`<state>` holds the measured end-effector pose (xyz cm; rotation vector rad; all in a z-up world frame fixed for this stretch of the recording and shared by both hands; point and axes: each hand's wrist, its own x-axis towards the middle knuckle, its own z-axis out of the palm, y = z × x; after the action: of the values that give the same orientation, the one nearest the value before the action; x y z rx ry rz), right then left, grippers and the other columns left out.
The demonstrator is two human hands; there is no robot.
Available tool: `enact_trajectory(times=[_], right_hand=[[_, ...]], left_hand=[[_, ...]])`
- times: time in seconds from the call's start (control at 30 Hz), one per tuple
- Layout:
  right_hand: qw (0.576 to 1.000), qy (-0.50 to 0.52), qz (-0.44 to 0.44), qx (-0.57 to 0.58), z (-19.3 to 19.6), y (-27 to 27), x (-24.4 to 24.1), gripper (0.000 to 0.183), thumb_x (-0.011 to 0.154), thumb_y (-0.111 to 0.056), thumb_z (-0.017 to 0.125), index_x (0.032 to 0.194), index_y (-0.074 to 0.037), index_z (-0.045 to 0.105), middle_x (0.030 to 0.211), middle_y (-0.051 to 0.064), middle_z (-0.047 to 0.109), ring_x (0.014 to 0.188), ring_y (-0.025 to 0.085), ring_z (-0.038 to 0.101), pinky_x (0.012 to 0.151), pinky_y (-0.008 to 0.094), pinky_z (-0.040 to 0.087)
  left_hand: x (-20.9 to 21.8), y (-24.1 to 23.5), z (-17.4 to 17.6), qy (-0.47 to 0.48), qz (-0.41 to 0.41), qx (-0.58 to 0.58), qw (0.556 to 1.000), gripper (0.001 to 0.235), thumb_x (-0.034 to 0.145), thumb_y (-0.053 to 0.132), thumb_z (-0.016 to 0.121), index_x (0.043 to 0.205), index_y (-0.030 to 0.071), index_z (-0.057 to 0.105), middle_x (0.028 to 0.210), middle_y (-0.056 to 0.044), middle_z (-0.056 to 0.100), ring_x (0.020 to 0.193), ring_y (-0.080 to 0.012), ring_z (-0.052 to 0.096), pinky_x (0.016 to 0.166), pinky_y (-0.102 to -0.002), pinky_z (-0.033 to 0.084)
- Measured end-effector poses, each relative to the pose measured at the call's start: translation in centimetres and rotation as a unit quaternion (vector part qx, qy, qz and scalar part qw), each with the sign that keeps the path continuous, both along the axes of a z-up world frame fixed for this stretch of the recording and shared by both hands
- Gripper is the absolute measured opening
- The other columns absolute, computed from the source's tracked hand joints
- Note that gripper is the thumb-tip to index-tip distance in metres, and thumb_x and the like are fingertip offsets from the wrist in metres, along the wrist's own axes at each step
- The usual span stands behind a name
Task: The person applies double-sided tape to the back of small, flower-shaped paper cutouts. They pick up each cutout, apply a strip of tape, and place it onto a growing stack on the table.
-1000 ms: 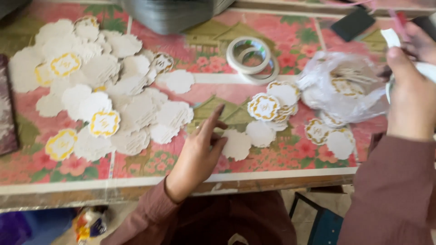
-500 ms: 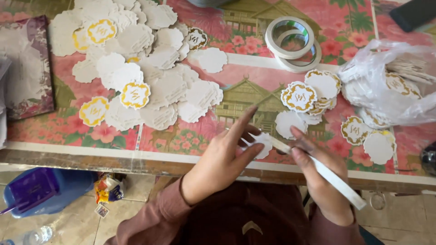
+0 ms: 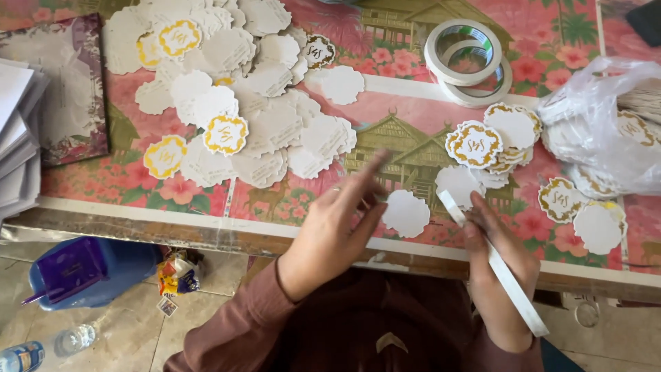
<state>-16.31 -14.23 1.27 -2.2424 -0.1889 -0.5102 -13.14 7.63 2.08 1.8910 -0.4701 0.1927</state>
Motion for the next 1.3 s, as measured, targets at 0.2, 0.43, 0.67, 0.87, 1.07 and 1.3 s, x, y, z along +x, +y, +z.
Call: enact_trajectory(times=[0.2,0.43,0.67,0.87,1.07,1.3], right_hand=[[0.997,-0.052,-0.049,-0.036,-1.1,-0.3,0.3,0.032,0.1,-0.005,0.052,0.125,0.015,0.058,0.113,0.028,0.064,0.093,0.032,0.066,0.081,0.037,0.053],[0.995,-0.093,-0.04,0.003,-1.4,-0.4,-0.2,0.026,0.104,0.0,0.053,0.12,0.019,0.058,0.112,0.031,0.063,0.094,0.036,0.065,0.084,0.039,0.053],[0.998,0.059,0.019,-0.007,0.2,-0.4,-0.4,0.028,0.096,-0.006,0.053,0.122,0.0,0.062,0.106,0.013,0.069,0.085,0.017,0.065,0.083,0.027,0.049],[0.981,0.176,-0.009,0.081,0.6,-0.4,-0.6,0.036,0.091,-0.008,0.054,0.125,0.003,0.059,0.095,0.012,0.069,0.068,0.019,0.067,0.075,0.027,0.053],[0.977,0.19,-0.029,0.095,1.3,0.1,-0.4,0.035,0.092,-0.007,0.054,0.125,0.001,0.059,0.099,0.012,0.068,0.077,0.019,0.067,0.082,0.028,0.054],[0.973,0.187,-0.079,0.107,1.6,-1.1,-0.6,0.031,0.088,-0.007,0.054,0.116,0.006,0.06,0.115,0.017,0.063,0.113,0.023,0.058,0.101,0.031,0.043]], left_hand=[[-0.6,4.1,6.0,-0.184,0.232,-0.153,0.943,0.025,0.091,-0.001,0.052,0.115,0.002,0.049,0.095,-0.009,0.059,0.079,-0.017,0.065,0.079,-0.026,0.049],[-1.0,4.8,7.3,-0.2,0.167,-0.036,0.965,0.022,0.092,0.0,0.055,0.114,0.003,0.052,0.1,-0.007,0.064,0.085,-0.0177,0.069,0.077,-0.026,0.052],[2.1,0.3,-0.4,-0.158,-0.06,0.161,0.972,0.08,0.092,-0.003,0.056,0.154,0.015,0.008,0.106,-0.014,0.07,0.081,-0.0282,0.062,0.077,-0.039,0.052],[2.3,-1.4,-3.2,-0.195,-0.108,0.259,0.94,0.083,0.075,0.009,0.053,0.15,0.008,0.018,0.123,-0.009,0.065,0.122,-0.0257,0.055,0.106,-0.04,0.037],[1.4,-1.5,-3.2,-0.143,-0.068,0.266,0.951,0.096,0.077,0.02,0.07,0.151,0.007,0.01,0.122,-0.007,0.063,0.118,-0.0267,0.053,0.097,-0.042,0.037],[0.3,-0.1,-1.5,-0.162,-0.09,0.231,0.955,0.083,0.085,0.025,0.066,0.148,0.004,0.018,0.137,-0.014,0.051,0.129,-0.0293,0.048,0.111,-0.045,0.032]])
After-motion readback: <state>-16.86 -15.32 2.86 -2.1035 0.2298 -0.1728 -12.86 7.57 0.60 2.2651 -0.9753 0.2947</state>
